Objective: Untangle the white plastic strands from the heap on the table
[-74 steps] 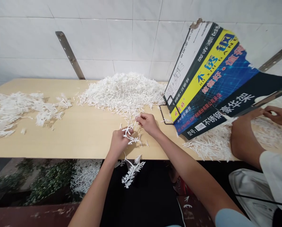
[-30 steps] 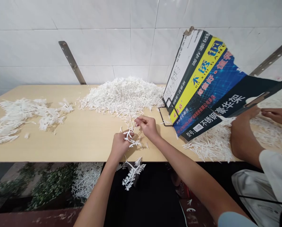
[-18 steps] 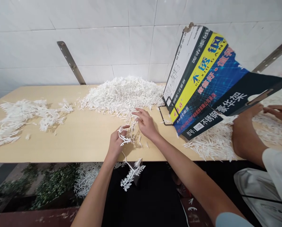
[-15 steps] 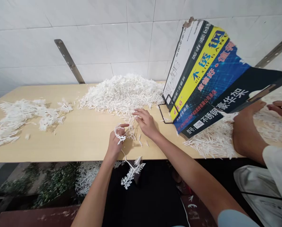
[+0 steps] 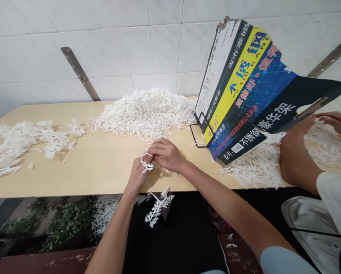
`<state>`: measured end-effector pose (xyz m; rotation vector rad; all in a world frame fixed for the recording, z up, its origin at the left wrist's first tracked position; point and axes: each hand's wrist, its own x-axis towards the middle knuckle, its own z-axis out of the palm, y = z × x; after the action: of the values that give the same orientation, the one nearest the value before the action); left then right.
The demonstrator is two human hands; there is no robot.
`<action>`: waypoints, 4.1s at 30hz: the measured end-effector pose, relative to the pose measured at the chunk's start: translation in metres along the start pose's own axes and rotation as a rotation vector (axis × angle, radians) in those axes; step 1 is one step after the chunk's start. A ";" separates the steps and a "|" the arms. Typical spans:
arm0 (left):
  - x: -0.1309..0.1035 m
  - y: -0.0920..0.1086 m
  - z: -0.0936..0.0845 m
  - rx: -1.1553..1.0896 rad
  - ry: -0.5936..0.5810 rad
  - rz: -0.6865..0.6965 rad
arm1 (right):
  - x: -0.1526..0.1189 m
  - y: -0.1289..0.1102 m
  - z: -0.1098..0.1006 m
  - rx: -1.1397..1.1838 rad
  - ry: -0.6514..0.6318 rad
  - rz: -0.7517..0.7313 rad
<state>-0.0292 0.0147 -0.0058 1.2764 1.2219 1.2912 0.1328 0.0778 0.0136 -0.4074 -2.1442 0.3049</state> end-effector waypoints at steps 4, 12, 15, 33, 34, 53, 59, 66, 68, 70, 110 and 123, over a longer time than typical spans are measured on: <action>-0.001 0.002 -0.001 -0.045 -0.029 -0.023 | -0.001 -0.002 0.003 0.035 0.038 0.025; -0.009 0.009 -0.003 0.062 -0.062 -0.022 | -0.004 0.023 -0.006 -0.027 0.253 0.514; -0.012 0.013 -0.002 0.165 -0.143 0.050 | -0.007 0.032 -0.008 -0.090 0.144 0.525; -0.009 0.019 0.002 0.355 -0.022 0.218 | -0.004 0.021 -0.002 0.355 0.207 0.692; -0.008 0.018 0.003 0.344 0.025 0.219 | -0.003 0.020 -0.002 0.402 0.211 0.704; -0.003 0.006 0.000 0.289 0.142 0.032 | -0.001 0.009 -0.004 0.618 0.027 0.710; -0.001 0.002 0.002 0.323 0.095 0.027 | -0.001 0.009 0.000 0.715 0.147 0.746; 0.001 0.003 0.000 0.380 0.061 0.097 | -0.005 0.023 0.007 0.844 0.333 0.797; -0.001 0.003 -0.002 0.379 0.053 0.104 | -0.005 0.036 -0.001 0.894 0.539 0.837; -0.003 0.002 -0.004 0.374 0.079 0.097 | -0.006 0.046 -0.010 0.929 0.681 0.866; -0.002 0.007 0.002 0.169 0.300 0.041 | -0.005 0.028 0.003 0.910 0.258 0.844; 0.000 0.010 0.005 0.138 0.205 0.026 | -0.005 0.013 0.006 0.767 0.018 0.806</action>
<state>-0.0240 0.0136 0.0039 1.2848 1.4643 1.4034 0.1327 0.0877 0.0021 -0.7794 -1.5786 1.4950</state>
